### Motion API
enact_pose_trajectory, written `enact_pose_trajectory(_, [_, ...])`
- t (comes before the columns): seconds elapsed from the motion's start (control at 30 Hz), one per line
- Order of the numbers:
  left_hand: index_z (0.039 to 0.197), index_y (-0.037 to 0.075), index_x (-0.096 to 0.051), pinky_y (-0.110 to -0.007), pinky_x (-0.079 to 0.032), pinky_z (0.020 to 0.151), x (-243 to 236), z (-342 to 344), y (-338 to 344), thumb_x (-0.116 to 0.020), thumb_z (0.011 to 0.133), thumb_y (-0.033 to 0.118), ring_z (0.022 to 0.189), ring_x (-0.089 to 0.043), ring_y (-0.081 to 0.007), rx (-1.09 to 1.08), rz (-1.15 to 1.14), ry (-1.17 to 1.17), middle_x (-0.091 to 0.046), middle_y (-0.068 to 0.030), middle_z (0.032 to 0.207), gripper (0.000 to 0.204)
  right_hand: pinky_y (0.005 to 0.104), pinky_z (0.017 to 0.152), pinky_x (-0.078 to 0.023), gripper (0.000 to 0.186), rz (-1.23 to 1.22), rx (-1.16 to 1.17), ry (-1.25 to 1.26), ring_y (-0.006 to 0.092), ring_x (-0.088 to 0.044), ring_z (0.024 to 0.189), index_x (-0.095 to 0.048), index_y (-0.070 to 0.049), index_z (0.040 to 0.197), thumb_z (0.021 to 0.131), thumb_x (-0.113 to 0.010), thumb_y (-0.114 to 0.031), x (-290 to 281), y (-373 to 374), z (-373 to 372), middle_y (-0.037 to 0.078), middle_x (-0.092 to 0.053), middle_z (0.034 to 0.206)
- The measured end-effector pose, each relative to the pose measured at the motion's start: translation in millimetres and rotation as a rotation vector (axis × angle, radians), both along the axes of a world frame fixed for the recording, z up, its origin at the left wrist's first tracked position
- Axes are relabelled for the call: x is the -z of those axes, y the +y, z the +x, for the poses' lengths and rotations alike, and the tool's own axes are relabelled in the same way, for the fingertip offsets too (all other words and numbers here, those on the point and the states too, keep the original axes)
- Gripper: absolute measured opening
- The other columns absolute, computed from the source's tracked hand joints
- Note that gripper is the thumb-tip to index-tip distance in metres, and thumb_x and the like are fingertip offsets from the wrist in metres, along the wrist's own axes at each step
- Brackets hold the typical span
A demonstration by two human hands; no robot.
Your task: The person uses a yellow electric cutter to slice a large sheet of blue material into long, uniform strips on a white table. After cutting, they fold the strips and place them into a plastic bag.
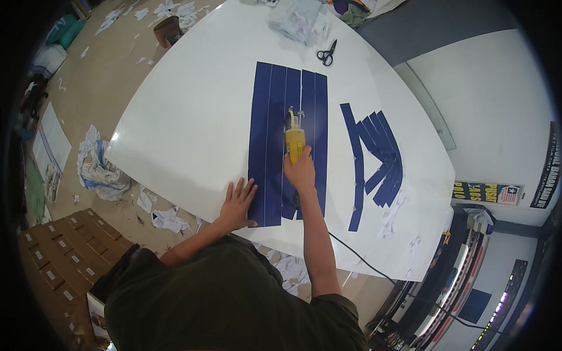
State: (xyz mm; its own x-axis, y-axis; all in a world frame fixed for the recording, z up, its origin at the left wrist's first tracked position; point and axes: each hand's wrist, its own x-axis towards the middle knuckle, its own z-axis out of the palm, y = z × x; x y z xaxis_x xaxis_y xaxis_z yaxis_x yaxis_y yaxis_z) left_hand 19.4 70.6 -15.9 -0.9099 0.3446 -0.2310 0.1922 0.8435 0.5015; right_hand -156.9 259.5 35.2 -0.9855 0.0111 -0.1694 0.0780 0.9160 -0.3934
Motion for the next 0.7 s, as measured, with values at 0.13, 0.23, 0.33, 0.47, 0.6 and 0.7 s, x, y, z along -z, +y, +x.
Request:
enact_pose_trajectory(0.13, [0.161, 0.006, -0.023, -0.061, -0.005, 0.124, -1.9, -2.4, 0.3, -0.088, 0.061, 0.058, 0.156, -0.007, -0.0379, 0.000, -0.014, -0.032, -0.015, -0.0137, 0.169, 0.130, 0.0560, 0.084, -0.055, 0.062, -0.005, -0.006, 0.000, 0.0552, -0.066, 0.096, -0.037, 0.007, 0.126, 0.090, -0.067, -0.033, -1.6, -6.1, -17.3, 0.040, -0.064, 0.103])
enact_pose_trajectory(0.23, [0.161, 0.005, -0.022, -0.062, -0.005, 0.124, -0.7, -2.1, 0.0, -0.085, 0.063, 0.059, 0.156, -0.006, -0.0397, 0.017, -0.028, -0.034, -0.014, -0.0146, 0.169, 0.129, 0.0559, 0.084, -0.055, 0.061, -0.019, -0.006, 0.008, 0.0552, -0.065, 0.096, -0.038, 0.007, 0.125, 0.090, -0.067, -0.033, 1.5, -9.6, -30.9, 0.040, -0.064, 0.103])
enact_pose_trajectory(0.33, [0.161, 0.005, -0.020, -0.062, -0.004, 0.123, 0.9, -2.4, -0.3, -0.084, 0.064, 0.060, 0.156, -0.005, -0.0393, 0.023, -0.022, -0.028, -0.013, -0.0145, 0.169, 0.129, 0.0557, 0.085, -0.055, 0.061, 0.013, -0.015, 0.022, 0.0551, -0.066, 0.096, -0.038, 0.007, 0.125, 0.090, -0.067, -0.033, 1.7, -14.0, -44.8, 0.040, -0.064, 0.103])
enact_pose_trajectory(0.47, [0.161, 0.006, -0.020, -0.062, -0.004, 0.124, -3.7, -3.5, -1.0, -0.084, 0.066, 0.060, 0.156, -0.004, -0.0394, 0.027, -0.028, -0.052, -0.012, -0.0142, 0.170, 0.127, 0.0553, 0.086, -0.055, 0.062, -0.004, 0.004, 0.000, 0.0547, -0.066, 0.097, -0.038, 0.007, 0.125, 0.089, -0.068, -0.034, -0.2, -19.8, -63.5, 0.040, -0.064, 0.104])
enact_pose_trajectory(0.6, [0.162, 0.006, -0.018, -0.062, -0.003, 0.124, -3.1, -6.1, -1.0, -0.082, 0.069, 0.061, 0.156, -0.004, -0.0395, 0.026, -0.009, -0.075, -0.011, -0.0142, 0.170, 0.126, 0.0551, 0.086, -0.055, 0.065, 0.007, 0.002, 0.012, 0.0545, -0.066, 0.098, -0.038, 0.007, 0.126, 0.088, -0.069, -0.036, 1.2, -24.1, -88.1, 0.040, -0.065, 0.105])
enact_pose_trajectory(0.7, [0.162, 0.006, -0.017, -0.062, -0.003, 0.124, -2.6, -6.2, -2.0, -0.082, 0.069, 0.061, 0.156, -0.004, -0.0394, 0.039, -0.019, -0.098, -0.010, -0.0141, 0.170, 0.126, 0.0553, 0.087, -0.055, 0.066, 0.015, 0.016, 0.006, 0.0546, -0.066, 0.098, -0.037, 0.007, 0.127, 0.088, -0.069, -0.036, 4.6, -27.8, -103.6, 0.040, -0.065, 0.106])
